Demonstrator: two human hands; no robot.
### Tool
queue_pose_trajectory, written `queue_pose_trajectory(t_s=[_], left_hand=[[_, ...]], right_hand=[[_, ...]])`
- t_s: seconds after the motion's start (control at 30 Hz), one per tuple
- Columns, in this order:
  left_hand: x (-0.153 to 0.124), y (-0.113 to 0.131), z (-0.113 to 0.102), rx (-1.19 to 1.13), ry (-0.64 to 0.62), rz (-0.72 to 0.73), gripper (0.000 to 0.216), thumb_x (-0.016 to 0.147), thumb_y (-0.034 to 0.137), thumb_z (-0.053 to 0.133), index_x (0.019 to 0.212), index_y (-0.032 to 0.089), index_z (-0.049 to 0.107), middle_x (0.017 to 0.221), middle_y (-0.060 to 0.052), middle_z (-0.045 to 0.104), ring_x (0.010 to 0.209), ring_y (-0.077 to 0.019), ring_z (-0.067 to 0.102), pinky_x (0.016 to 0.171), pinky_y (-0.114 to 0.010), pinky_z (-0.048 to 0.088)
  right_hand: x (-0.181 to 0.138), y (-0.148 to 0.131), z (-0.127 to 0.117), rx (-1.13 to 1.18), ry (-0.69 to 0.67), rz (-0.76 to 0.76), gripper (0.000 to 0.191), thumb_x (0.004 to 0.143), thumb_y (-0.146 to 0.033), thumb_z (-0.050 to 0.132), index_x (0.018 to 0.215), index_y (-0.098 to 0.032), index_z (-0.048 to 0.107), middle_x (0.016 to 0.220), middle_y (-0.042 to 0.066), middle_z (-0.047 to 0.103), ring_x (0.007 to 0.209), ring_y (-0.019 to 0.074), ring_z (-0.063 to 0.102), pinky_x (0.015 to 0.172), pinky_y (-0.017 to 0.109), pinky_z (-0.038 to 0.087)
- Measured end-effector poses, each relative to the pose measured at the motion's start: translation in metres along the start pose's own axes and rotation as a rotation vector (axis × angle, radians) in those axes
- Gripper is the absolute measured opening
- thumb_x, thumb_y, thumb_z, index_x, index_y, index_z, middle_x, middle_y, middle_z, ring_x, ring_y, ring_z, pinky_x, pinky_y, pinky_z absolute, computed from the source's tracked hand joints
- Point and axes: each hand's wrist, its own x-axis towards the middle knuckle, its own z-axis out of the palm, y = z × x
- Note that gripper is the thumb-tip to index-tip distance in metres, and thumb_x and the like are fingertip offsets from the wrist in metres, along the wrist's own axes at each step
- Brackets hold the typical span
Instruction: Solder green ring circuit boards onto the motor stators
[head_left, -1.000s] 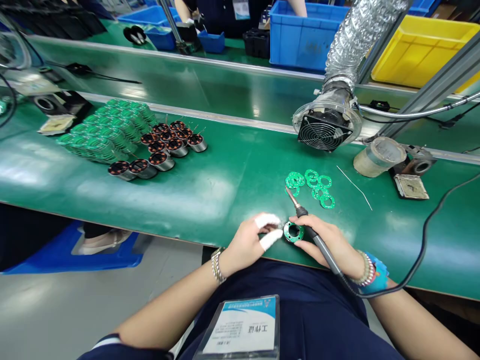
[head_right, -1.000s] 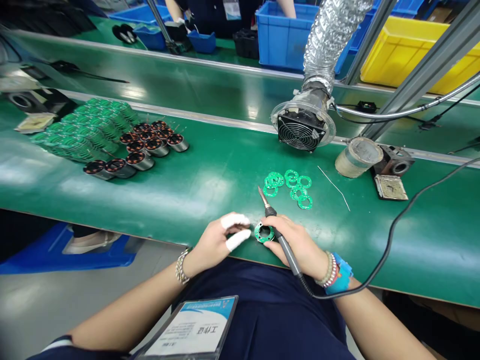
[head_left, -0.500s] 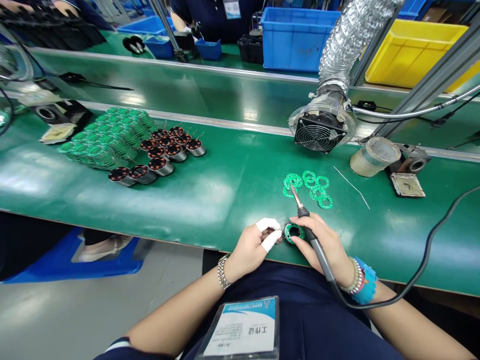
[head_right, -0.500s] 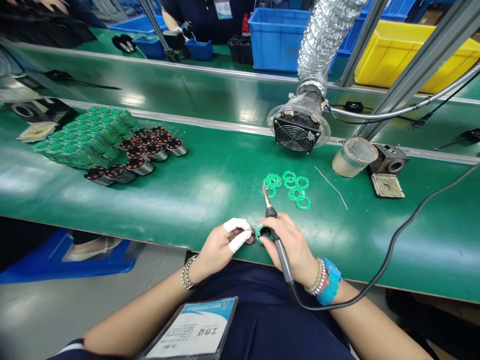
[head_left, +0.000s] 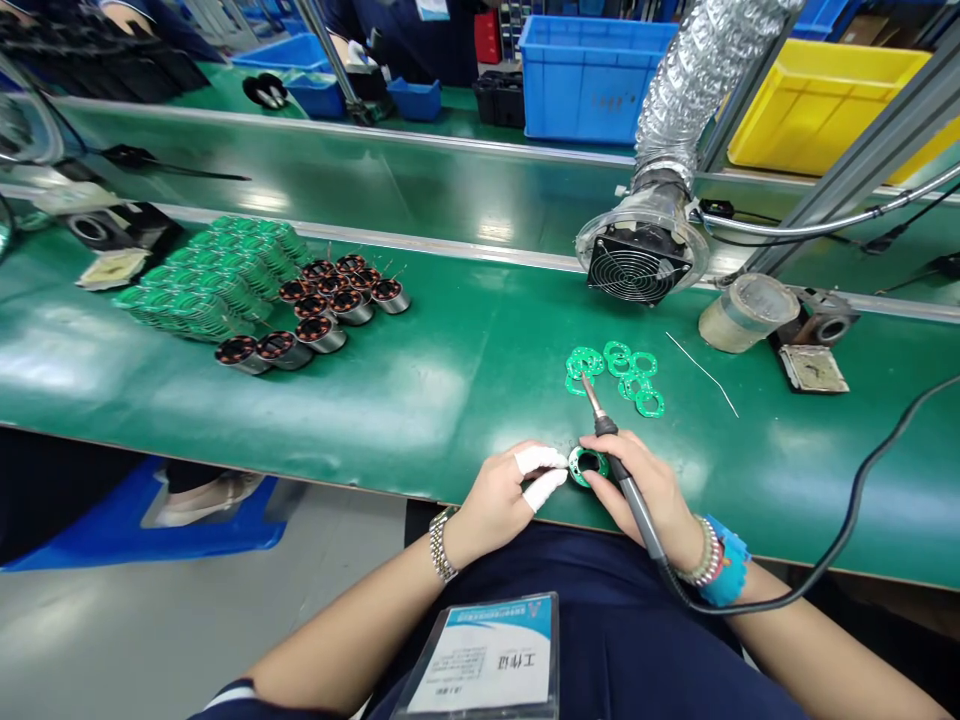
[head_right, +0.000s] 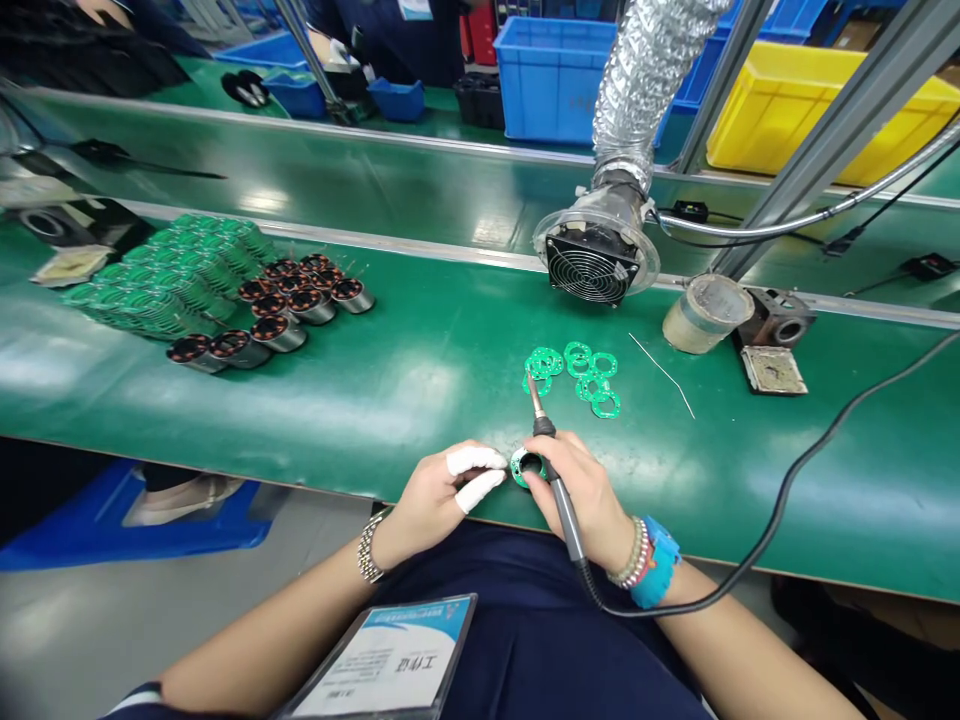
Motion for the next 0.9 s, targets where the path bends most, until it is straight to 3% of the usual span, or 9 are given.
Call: queue_pose_trajectory(t_s=[0.1, 0.17, 0.23, 0.33, 0.43, 0.77, 0.9], left_hand=[[-0.002, -0.002, -0.002, 0.109, -0.017, 0.135, 0.013, 0.085, 0.018, 0.051, 0.094, 0.017, 0.061, 0.090, -0.007, 0.065, 0.082, -0.0151, 0.061, 0.075, -0.028, 0.051], [-0.001, -0.002, -0.001, 0.099, -0.039, 0.112, 0.014, 0.085, 0.019, 0.049, 0.090, 0.016, 0.062, 0.091, -0.008, 0.064, 0.083, -0.0168, 0.061, 0.076, -0.031, 0.051], [0.002, -0.001, 0.001, -0.064, -0.081, -0.058, 0.014, 0.086, 0.022, 0.048, 0.084, 0.015, 0.060, 0.083, -0.007, 0.063, 0.076, -0.0164, 0.061, 0.072, -0.031, 0.051], [0.007, -0.001, 0.007, -0.511, -0.136, -0.398, 0.016, 0.085, 0.029, 0.050, 0.082, 0.015, 0.055, 0.067, -0.001, 0.059, 0.058, -0.0122, 0.060, 0.061, -0.026, 0.051], [0.009, -0.002, 0.011, -0.783, -0.134, -0.546, 0.019, 0.082, 0.033, 0.055, 0.081, 0.015, 0.054, 0.064, 0.001, 0.058, 0.055, -0.0104, 0.059, 0.059, -0.024, 0.050], [0.005, -0.001, 0.012, -0.508, -0.082, -0.484, 0.017, 0.084, 0.031, 0.051, 0.079, 0.015, 0.052, 0.063, 0.000, 0.059, 0.059, -0.0121, 0.060, 0.062, -0.025, 0.049], [0.005, -0.001, 0.013, -0.537, -0.071, -0.495, 0.017, 0.083, 0.031, 0.052, 0.077, 0.015, 0.052, 0.062, 0.000, 0.058, 0.058, -0.0115, 0.059, 0.061, -0.024, 0.049]], right_hand=[[0.000, 0.000, 0.000, 0.002, -0.005, 0.001, 0.032, 0.082, -0.012, 0.054, 0.113, -0.018, 0.050, 0.093, 0.007, 0.058, 0.085, 0.0184, 0.056, 0.075, 0.032, 0.049], [0.000, 0.000, 0.000, 0.005, -0.006, 0.002, 0.032, 0.082, -0.012, 0.054, 0.113, -0.019, 0.050, 0.093, 0.007, 0.058, 0.085, 0.0184, 0.055, 0.076, 0.032, 0.049], [0.000, 0.001, 0.000, 0.005, -0.005, 0.001, 0.032, 0.082, -0.012, 0.054, 0.113, -0.019, 0.050, 0.092, 0.007, 0.058, 0.085, 0.0183, 0.055, 0.076, 0.033, 0.049], [0.000, 0.000, 0.000, 0.003, -0.010, 0.001, 0.032, 0.082, -0.012, 0.054, 0.113, -0.019, 0.049, 0.093, 0.007, 0.058, 0.084, 0.0180, 0.054, 0.075, 0.032, 0.048], [0.000, -0.001, 0.001, 0.002, -0.012, 0.001, 0.032, 0.082, -0.013, 0.055, 0.113, -0.019, 0.050, 0.093, 0.007, 0.058, 0.081, 0.0174, 0.054, 0.072, 0.031, 0.049], [0.002, -0.005, -0.005, -0.005, 0.064, -0.042, 0.029, 0.081, -0.011, 0.054, 0.109, -0.019, 0.054, 0.095, 0.009, 0.062, 0.085, 0.0186, 0.058, 0.073, 0.033, 0.050], [-0.003, -0.013, -0.024, 0.014, 0.118, -0.089, 0.028, 0.080, -0.009, 0.056, 0.106, -0.019, 0.059, 0.072, 0.003, 0.062, 0.064, 0.0143, 0.056, 0.058, 0.028, 0.048]])
